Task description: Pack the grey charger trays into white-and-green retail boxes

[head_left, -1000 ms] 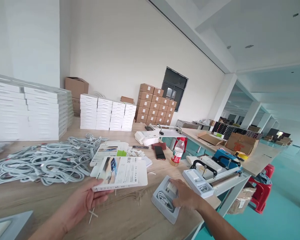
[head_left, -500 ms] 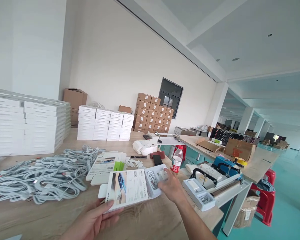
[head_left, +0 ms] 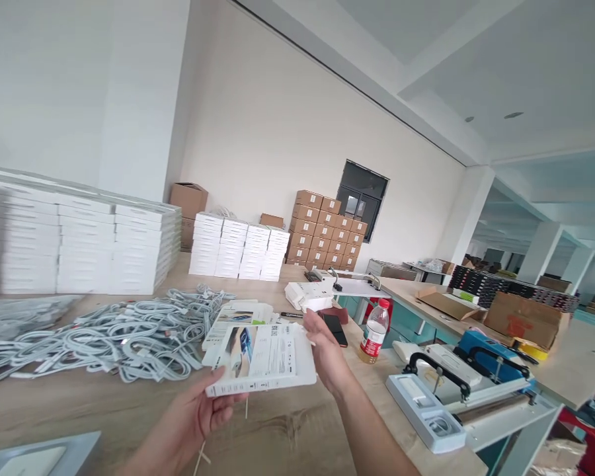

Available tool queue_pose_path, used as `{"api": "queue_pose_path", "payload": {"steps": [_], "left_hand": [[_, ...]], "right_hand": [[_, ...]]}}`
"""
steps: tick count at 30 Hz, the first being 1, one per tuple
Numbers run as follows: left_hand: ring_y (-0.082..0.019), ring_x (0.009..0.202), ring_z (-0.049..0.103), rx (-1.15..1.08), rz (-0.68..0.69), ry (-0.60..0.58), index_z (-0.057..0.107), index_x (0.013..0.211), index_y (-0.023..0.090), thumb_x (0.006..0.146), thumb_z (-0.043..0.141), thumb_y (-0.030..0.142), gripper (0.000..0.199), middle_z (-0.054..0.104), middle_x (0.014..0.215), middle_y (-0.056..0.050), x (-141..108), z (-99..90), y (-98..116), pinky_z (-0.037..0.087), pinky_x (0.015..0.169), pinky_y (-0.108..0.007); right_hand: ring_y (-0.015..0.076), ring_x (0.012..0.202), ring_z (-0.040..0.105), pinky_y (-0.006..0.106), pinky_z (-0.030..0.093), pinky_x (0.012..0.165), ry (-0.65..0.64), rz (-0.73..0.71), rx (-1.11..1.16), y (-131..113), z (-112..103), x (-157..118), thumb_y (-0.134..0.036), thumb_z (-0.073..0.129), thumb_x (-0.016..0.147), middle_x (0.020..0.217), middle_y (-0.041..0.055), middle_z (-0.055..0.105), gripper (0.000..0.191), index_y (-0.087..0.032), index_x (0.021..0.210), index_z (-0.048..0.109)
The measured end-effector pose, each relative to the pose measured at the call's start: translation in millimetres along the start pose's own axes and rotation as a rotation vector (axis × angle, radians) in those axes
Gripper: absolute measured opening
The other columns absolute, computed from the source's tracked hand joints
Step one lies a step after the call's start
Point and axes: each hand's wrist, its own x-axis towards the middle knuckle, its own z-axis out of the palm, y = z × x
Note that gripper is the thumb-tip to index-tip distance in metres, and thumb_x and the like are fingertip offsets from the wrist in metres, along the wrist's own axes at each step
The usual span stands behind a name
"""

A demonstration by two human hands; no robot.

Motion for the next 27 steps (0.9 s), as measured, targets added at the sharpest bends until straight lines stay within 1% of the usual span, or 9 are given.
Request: {"api": "queue_pose_path", "payload": {"steps": [4,7,9,12,14,18,21,23,27], "left_hand": [[-0.019,0.058,0.074,-0.037,-0.019,0.065,0.059,0.102,0.011,0.091,0.06,0.016,0.012,0.076,0.077,-0.01,0.8,-4.3,3.2,0.057,0.041,-0.019],[-0.019,0.062,0.074,-0.05,-0.039,0.051,0.06,0.101,0.01,0.09,0.062,0.016,0.012,0.075,0.078,-0.011,-0.1,-3.3,-0.9,0.06,0.047,-0.021],[-0.021,0.07,0.075,-0.048,-0.026,0.009,0.061,0.105,0.01,0.088,0.064,0.015,0.018,0.076,0.087,-0.013,-0.8,0.0,-5.7,0.063,0.056,-0.024],[-0.023,0.085,0.075,-0.037,0.047,-0.036,0.059,0.118,0.015,0.085,0.068,0.014,0.034,0.074,0.109,-0.014,-1.1,7.0,-14.9,0.064,0.073,-0.03],[-0.024,0.098,0.072,-0.029,0.095,-0.058,0.055,0.128,0.021,0.084,0.07,0.015,0.047,0.072,0.119,-0.011,-1.6,10.4,-21.0,0.062,0.083,-0.034],[-0.029,0.122,0.06,0.092,0.182,-0.15,0.051,0.136,0.028,0.08,0.076,0.025,0.061,0.066,0.13,-0.008,-4.6,8.8,-24.0,0.056,0.097,-0.038],[-0.037,0.128,0.054,0.161,0.201,-0.228,0.057,0.13,0.023,0.077,0.075,0.046,0.06,0.063,0.134,-0.013,-6.8,3.1,-11.3,0.056,0.094,-0.042],[-0.038,0.124,0.057,0.181,0.215,-0.193,0.055,0.13,0.023,0.079,0.064,0.062,0.064,0.062,0.134,-0.015,-7.5,0.7,0.5,0.057,0.09,-0.044],[-0.033,0.101,0.069,0.468,0.28,-0.034,0.041,0.137,0.03,0.079,0.069,0.056,0.069,0.066,0.126,-0.012,-8.6,2.5,10.4,0.06,0.077,-0.045]], "right_hand": [[0.0328,0.117,0.06,0.048,0.046,0.098,-0.234,0.227,0.375,19.4,7.6,12.2,-0.024,0.063,0.061,0.122,0.0082,0.07,0.064,-0.021,0.124,0.062],[0.029,0.111,0.064,0.042,0.05,0.092,-0.208,0.213,0.48,35.4,4.6,6.1,-0.03,0.066,0.068,0.114,0.0056,0.073,0.05,-0.022,0.118,0.065],[0.0276,0.108,0.065,0.04,0.053,0.087,-0.192,0.23,0.491,41.1,-0.3,0.5,-0.04,0.069,0.074,0.115,0.0047,0.073,0.045,-0.023,0.116,0.065],[0.0276,0.102,0.068,0.04,0.057,0.078,-0.295,0.304,0.471,43.8,-4.9,-6.6,-0.057,0.068,0.077,0.117,0.0067,0.072,0.055,-0.024,0.12,0.062],[0.0269,0.098,0.069,0.039,0.058,0.075,-0.346,0.277,0.444,44.3,-2.7,-10.4,-0.058,0.069,0.077,0.116,0.0078,0.072,0.058,-0.023,0.123,0.059],[0.0219,0.086,0.072,0.033,0.059,0.068,-0.186,0.146,0.382,41.5,5.3,-13.5,-0.037,0.075,0.078,0.108,0.0071,0.074,0.058,-0.024,0.13,0.052],[0.021,0.085,0.072,0.03,0.058,0.065,-0.124,0.125,0.383,34.0,2.0,-11.9,-0.029,0.077,0.074,0.108,0.0059,0.075,0.065,-0.024,0.132,0.05],[0.0209,0.093,0.071,0.03,0.058,0.07,-0.169,0.127,0.373,29.7,-2.5,-12.1,-0.027,0.078,0.072,0.114,0.0048,0.073,0.07,-0.026,0.135,0.046],[0.0181,0.082,0.071,0.029,0.054,0.071,-0.27,0.163,0.224,31.4,1.5,-18.8,-0.032,0.079,0.074,0.1,0.0014,0.076,0.083,-0.028,0.143,0.033]]}}
